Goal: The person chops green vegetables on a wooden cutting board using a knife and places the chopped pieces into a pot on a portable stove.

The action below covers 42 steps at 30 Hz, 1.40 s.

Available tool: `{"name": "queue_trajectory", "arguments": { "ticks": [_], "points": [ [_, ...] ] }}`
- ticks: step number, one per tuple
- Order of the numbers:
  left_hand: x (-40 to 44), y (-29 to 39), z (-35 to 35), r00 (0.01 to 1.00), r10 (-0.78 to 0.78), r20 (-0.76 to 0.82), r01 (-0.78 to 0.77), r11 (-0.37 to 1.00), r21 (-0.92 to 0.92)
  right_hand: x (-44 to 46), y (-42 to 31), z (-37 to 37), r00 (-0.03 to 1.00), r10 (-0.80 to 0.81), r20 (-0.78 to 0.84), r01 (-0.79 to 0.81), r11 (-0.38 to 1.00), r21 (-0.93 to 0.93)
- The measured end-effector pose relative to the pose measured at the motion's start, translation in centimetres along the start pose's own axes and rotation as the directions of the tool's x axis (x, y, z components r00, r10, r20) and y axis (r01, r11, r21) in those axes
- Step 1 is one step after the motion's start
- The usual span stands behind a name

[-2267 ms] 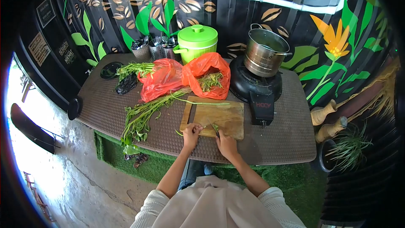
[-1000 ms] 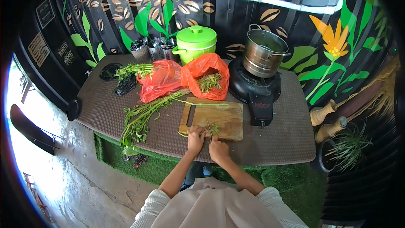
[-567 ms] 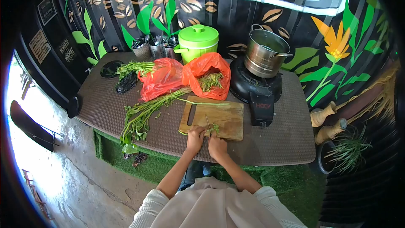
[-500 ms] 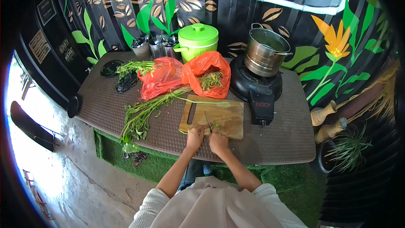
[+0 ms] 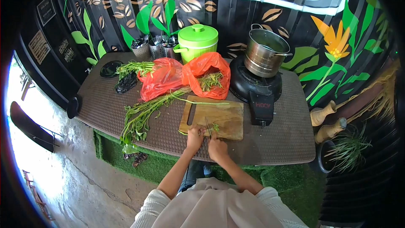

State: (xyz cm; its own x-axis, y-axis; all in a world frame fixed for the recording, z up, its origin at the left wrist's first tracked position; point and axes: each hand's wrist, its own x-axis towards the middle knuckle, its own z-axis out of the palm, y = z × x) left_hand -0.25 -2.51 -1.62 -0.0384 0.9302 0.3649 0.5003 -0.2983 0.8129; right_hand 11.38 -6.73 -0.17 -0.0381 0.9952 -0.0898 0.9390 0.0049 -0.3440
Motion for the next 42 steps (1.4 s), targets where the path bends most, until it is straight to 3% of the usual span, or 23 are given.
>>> {"name": "queue_trajectory", "arguments": {
  "ticks": [2,8,10,12,16,18,20,22,24,25,28,30,32,33,36,38,40,42],
  "points": [
    [0.0,-0.2,0.0,1.000,0.013,0.005,-0.013,1.000,-0.005,0.2,-0.4,-0.8,0.998,0.042,0.053,-0.047,0.995,0.093],
    [0.1,0.3,-0.2,1.000,0.003,0.019,-0.002,0.998,-0.055,1.6,0.5,-0.3,0.993,-0.114,-0.017,0.115,0.990,0.078],
    [0.2,0.3,-0.3,0.999,-0.030,0.017,0.032,0.995,-0.093,-0.4,-0.9,-1.0,0.998,0.018,0.065,-0.024,0.996,0.085],
    [0.0,0.4,-0.3,1.000,-0.025,0.016,0.026,0.998,-0.057,0.2,-1.0,-1.6,0.995,0.032,0.093,-0.043,0.992,0.120],
    [-0.3,0.6,-0.3,0.999,-0.052,0.011,0.052,0.998,-0.026,1.7,0.5,-0.5,0.997,-0.060,0.052,0.054,0.993,0.104],
    [-0.6,0.1,-0.1,0.999,0.014,-0.030,-0.015,1.000,-0.023,1.2,0.2,-0.6,0.995,-0.086,0.040,0.084,0.994,0.063],
    [-0.9,0.6,-0.4,0.999,0.039,-0.035,-0.039,0.999,-0.005,-0.5,-1.3,-0.8,0.995,0.065,0.075,-0.073,0.991,0.110],
    [-1.1,1.0,-0.5,0.998,0.059,-0.036,-0.059,0.998,0.011,0.3,-1.0,-0.6,0.991,0.073,0.110,-0.089,0.986,0.144],
    [-1.1,1.2,-0.5,0.997,0.074,-0.037,-0.071,0.996,0.056,1.7,-0.3,-0.5,0.998,-0.056,-0.033,0.060,0.989,0.138],
    [-1.3,1.3,-0.6,0.997,0.074,-0.033,-0.072,0.996,0.060,2.1,0.1,-1.1,0.995,-0.079,0.054,0.071,0.988,0.134],
    [-1.0,1.2,-0.5,1.000,0.024,-0.006,-0.023,0.998,0.066,0.1,-0.7,-2.2,0.998,-0.018,0.066,0.012,0.995,0.102],
    [-0.9,0.7,-0.3,0.999,-0.037,0.000,0.036,0.997,-0.062,-0.2,-1.3,-1.5,0.994,0.015,0.105,-0.024,0.997,0.077],
    [-1.1,0.2,0.2,0.999,0.009,-0.050,-0.009,1.000,0.001,0.2,-1.4,-1.6,0.994,0.020,0.108,-0.032,0.993,0.110],
    [-1.1,0.1,0.2,0.994,0.061,-0.095,-0.055,0.996,0.070,1.1,-0.7,-0.5,0.998,-0.056,0.033,0.054,0.995,0.079],
    [-1.0,0.9,-0.4,0.998,0.040,-0.041,-0.039,0.999,0.030,2.1,0.0,-1.5,0.989,-0.130,0.077,0.123,0.989,0.086],
    [-0.8,1.3,-0.8,1.000,0.017,-0.024,-0.017,1.000,-0.008,1.1,-0.6,-1.0,0.995,-0.088,0.037,0.086,0.995,0.052],
    [-0.8,1.4,-0.9,1.000,-0.015,-0.010,0.015,0.999,-0.049,-0.1,-1.6,-1.8,0.991,0.017,0.134,-0.026,0.997,0.067],
    [-0.9,1.3,-0.8,0.999,0.028,-0.022,-0.028,1.000,-0.014,1.2,-0.9,-0.5,0.995,0.009,0.103,-0.018,0.996,0.087]
  ]
}}
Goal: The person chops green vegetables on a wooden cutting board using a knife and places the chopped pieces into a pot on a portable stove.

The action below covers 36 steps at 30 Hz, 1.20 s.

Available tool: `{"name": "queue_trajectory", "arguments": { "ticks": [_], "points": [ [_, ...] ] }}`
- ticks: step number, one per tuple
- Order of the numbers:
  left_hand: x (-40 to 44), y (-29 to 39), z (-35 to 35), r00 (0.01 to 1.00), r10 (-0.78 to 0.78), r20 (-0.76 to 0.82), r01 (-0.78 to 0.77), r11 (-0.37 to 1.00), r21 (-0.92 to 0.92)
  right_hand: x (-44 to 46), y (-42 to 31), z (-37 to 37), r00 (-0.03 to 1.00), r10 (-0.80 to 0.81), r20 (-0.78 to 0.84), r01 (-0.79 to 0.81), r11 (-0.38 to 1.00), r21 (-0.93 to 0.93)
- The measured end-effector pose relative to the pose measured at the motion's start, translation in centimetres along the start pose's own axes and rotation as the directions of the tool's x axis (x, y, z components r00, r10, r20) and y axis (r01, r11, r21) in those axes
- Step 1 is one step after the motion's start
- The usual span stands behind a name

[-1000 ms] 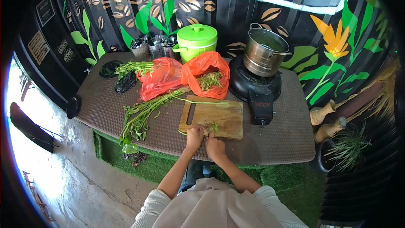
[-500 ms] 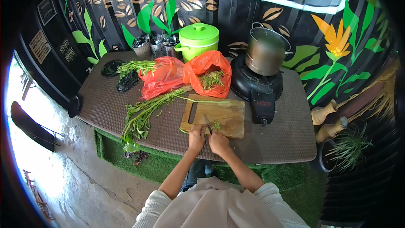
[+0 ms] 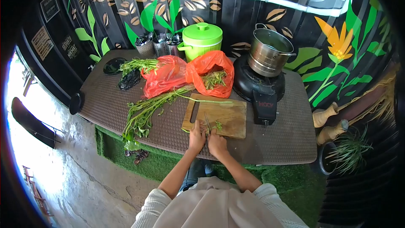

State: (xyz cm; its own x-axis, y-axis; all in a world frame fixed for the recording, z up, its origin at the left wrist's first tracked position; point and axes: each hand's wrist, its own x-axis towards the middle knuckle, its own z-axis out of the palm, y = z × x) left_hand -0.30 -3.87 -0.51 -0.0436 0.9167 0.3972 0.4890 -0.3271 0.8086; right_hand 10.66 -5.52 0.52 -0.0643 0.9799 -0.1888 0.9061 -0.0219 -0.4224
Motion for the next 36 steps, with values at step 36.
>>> {"name": "queue_trajectory", "arguments": {
  "ticks": [36],
  "points": [
    [1.5,-2.8,0.2,0.992,-0.072,0.105,0.067,0.996,0.050,1.1,1.4,-0.4,0.986,-0.096,-0.139,0.093,0.995,-0.027]
  ]
}}
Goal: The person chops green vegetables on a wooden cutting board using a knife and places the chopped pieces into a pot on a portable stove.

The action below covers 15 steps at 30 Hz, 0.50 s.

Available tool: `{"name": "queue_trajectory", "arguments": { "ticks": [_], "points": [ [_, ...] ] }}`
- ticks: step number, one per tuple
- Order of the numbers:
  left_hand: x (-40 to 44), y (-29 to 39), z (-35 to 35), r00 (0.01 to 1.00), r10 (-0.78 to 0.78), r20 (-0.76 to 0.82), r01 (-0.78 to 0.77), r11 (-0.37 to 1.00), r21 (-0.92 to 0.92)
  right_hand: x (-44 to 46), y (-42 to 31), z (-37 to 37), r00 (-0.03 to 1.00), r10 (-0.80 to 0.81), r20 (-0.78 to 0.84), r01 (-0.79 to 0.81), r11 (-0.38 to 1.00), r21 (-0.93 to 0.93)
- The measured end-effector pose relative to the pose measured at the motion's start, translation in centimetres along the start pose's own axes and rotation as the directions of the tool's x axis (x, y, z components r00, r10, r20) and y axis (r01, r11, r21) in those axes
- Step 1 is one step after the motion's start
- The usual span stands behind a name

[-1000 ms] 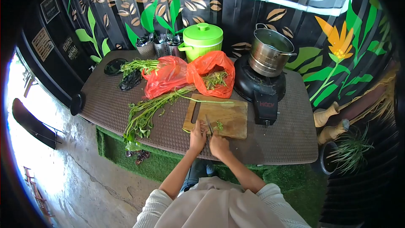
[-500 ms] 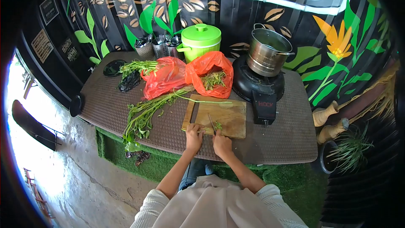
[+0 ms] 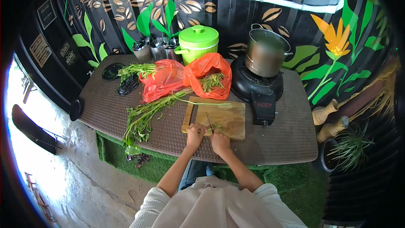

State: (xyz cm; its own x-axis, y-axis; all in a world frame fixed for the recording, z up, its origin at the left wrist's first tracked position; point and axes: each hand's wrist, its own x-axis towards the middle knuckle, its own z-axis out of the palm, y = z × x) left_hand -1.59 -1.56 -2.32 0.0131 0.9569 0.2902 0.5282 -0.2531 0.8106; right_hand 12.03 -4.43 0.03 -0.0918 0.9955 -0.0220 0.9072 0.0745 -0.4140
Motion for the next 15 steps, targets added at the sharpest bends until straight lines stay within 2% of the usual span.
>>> {"name": "queue_trajectory", "arguments": {
  "ticks": [4,6,7,8,10,13,15],
  "points": [
    [-0.3,-0.5,0.1,0.998,0.047,-0.030,-0.048,0.998,-0.030,-0.7,0.1,-0.4,0.998,-0.063,-0.018,0.063,0.998,-0.028],
    [-0.5,-0.6,0.1,0.994,0.106,-0.037,-0.105,0.994,0.021,-1.5,-1.0,-0.2,0.993,0.103,0.060,-0.104,0.995,0.014],
    [-0.6,-0.5,0.2,0.994,0.105,-0.037,-0.104,0.994,0.019,-1.3,-1.2,-0.3,0.987,0.123,0.108,-0.126,0.992,0.018],
    [-0.6,-0.5,0.2,0.994,0.103,-0.033,-0.102,0.994,0.031,-0.9,-0.9,-0.3,0.987,0.123,0.107,-0.125,0.992,0.015],
    [-0.8,-0.2,-0.1,0.995,0.096,-0.032,-0.094,0.995,0.045,-0.3,-0.4,-0.2,1.000,0.009,-0.002,-0.009,1.000,0.011],
    [-0.7,-0.2,-0.2,0.997,0.080,-0.019,-0.078,0.994,0.070,-0.9,-0.6,-0.5,0.997,0.031,0.069,-0.028,0.999,-0.043],
    [-0.6,0.0,-0.2,0.996,0.087,-0.026,-0.084,0.993,0.077,-1.3,-1.4,-0.5,0.994,0.067,0.082,-0.066,0.998,-0.015]
  ]
}}
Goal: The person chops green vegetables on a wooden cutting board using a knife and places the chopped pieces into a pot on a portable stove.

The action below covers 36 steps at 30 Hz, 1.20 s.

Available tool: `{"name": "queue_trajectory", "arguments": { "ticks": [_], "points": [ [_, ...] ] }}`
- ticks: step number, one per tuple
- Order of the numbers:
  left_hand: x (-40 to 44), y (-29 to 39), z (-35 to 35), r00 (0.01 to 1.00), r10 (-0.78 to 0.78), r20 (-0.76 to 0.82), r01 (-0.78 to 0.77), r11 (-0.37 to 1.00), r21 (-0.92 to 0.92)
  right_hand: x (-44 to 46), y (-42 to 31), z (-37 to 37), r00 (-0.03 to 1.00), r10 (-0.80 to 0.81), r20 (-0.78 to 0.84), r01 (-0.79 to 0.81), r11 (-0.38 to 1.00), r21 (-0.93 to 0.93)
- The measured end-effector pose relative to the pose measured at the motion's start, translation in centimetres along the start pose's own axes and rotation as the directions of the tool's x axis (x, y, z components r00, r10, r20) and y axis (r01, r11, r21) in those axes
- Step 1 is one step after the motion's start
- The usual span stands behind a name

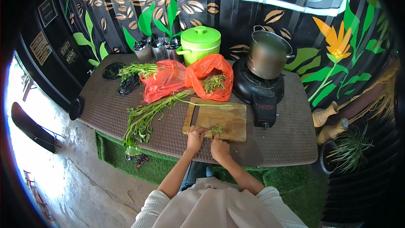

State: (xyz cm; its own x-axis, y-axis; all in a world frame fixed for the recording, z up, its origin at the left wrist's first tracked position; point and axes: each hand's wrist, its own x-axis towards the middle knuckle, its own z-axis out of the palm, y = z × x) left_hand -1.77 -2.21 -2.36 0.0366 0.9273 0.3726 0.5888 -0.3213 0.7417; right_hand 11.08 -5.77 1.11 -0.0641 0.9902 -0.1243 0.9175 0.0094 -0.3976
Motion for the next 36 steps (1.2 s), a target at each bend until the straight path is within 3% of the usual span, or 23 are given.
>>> {"name": "queue_trajectory", "arguments": {
  "ticks": [6,8,11,15,20,24,26,28,30,34,36],
  "points": [
    [-0.1,0.4,-0.3,1.000,-0.023,0.011,0.023,1.000,-0.003,0.7,0.2,-1.2,0.998,-0.047,0.029,0.047,0.999,0.014],
    [0.0,0.3,-0.3,1.000,-0.023,0.016,0.023,1.000,0.000,-0.5,-0.9,-2.1,0.993,0.049,0.109,-0.052,0.998,0.024],
    [-0.1,0.3,-0.1,1.000,-0.013,0.009,0.013,1.000,0.009,0.4,-0.4,0.5,1.000,0.010,-0.020,-0.010,1.000,-0.008],
    [-0.1,1.0,-0.6,1.000,0.010,-0.009,-0.010,0.999,0.040,1.0,-0.2,0.1,0.999,-0.047,-0.007,0.047,0.998,-0.036],
    [-0.1,0.6,-0.2,0.999,0.001,-0.033,-0.001,1.000,0.003,0.4,-0.8,0.1,0.999,0.038,0.022,-0.039,0.998,0.049],
    [-0.1,0.7,-0.4,1.000,-0.011,-0.026,0.011,1.000,-0.011,1.0,-0.4,-0.5,0.999,-0.019,0.044,0.017,0.998,0.052],
    [0.1,1.1,-0.6,0.999,0.001,-0.038,0.000,1.000,0.022,0.0,-1.0,0.0,0.995,0.067,0.068,-0.067,0.998,0.006],
    [0.1,1.2,-0.5,0.999,0.010,-0.046,-0.007,0.999,0.049,0.4,-1.1,0.7,0.998,0.052,0.025,-0.052,0.999,0.000],
    [0.0,0.7,-0.2,0.998,0.022,-0.050,-0.020,0.999,0.033,0.8,-0.8,0.7,0.999,0.034,-0.014,-0.034,0.999,-0.009],
    [0.4,0.3,-0.2,0.999,0.008,-0.051,-0.010,0.999,-0.035,0.0,-1.4,-0.8,0.996,0.044,0.078,-0.046,0.999,0.021],
    [0.4,0.8,-0.3,0.991,-0.114,-0.072,0.101,0.981,-0.163,-0.3,-1.6,-0.9,0.989,0.074,0.131,-0.079,0.996,0.032]
  ]
}}
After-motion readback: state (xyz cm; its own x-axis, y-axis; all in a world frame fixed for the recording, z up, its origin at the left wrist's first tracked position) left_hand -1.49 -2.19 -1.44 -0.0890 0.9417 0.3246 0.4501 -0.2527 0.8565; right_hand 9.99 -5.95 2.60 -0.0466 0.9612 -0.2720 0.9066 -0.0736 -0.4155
